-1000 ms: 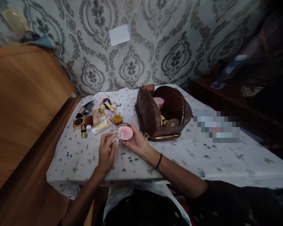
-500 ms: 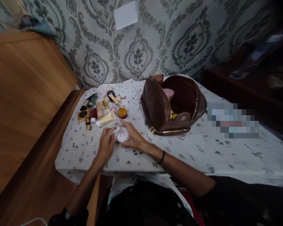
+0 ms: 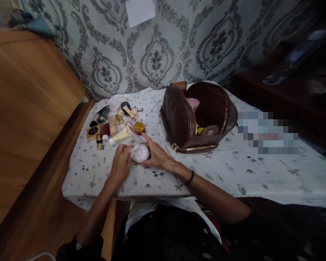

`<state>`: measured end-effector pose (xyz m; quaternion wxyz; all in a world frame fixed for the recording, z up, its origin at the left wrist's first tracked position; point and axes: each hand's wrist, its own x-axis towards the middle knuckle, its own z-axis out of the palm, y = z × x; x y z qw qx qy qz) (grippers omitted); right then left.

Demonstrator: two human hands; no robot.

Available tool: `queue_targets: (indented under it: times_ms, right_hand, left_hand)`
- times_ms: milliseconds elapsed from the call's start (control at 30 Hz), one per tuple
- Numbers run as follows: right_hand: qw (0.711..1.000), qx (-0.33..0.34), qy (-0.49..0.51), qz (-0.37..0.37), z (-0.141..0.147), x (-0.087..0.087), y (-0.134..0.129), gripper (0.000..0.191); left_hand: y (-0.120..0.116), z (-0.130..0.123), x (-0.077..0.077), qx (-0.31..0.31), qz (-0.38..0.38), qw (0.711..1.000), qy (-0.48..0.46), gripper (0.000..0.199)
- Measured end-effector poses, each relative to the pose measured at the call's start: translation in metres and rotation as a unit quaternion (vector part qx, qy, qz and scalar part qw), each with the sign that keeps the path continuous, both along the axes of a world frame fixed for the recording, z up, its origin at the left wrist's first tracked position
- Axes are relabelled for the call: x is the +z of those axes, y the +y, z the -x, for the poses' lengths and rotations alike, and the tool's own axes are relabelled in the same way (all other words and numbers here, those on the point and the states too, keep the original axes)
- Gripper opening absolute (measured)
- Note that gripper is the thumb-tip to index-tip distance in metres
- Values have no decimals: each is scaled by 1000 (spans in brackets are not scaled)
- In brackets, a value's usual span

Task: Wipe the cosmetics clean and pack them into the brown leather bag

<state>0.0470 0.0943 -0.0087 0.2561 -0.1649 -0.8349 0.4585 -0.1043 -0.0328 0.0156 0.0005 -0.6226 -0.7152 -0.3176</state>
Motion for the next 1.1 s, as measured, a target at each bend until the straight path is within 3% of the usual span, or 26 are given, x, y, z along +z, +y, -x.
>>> queue_targets:
  times_ms: [167, 367, 533, 700, 900, 1100]
  right_hand:
    - [1000, 8, 6, 23, -1, 11, -6, 119]
    - [999, -20, -37, 27, -4, 18, -9, 115]
    - [1000, -7, -12, 24, -4, 15, -8, 116]
    - [1000, 5, -8, 11, -1, 8, -6, 117]
    - [1000, 4, -23, 1, 0, 5, -4, 112]
    - [999, -3, -33, -38, 3, -5, -2, 91]
  left_hand:
    - [10, -3, 6, -3, 10, 999, 31, 35]
    - [17, -12, 12, -55, 6, 998, 33, 37]
    - [12, -16, 17, -134, 0, 991, 11, 39]
    - [-2, -10, 21, -174, 12, 984, -27, 38]
    - [-11, 12, 18, -144, 36, 987, -62, 41]
    - [-5, 19, 8, -78, 7, 994, -74, 34]
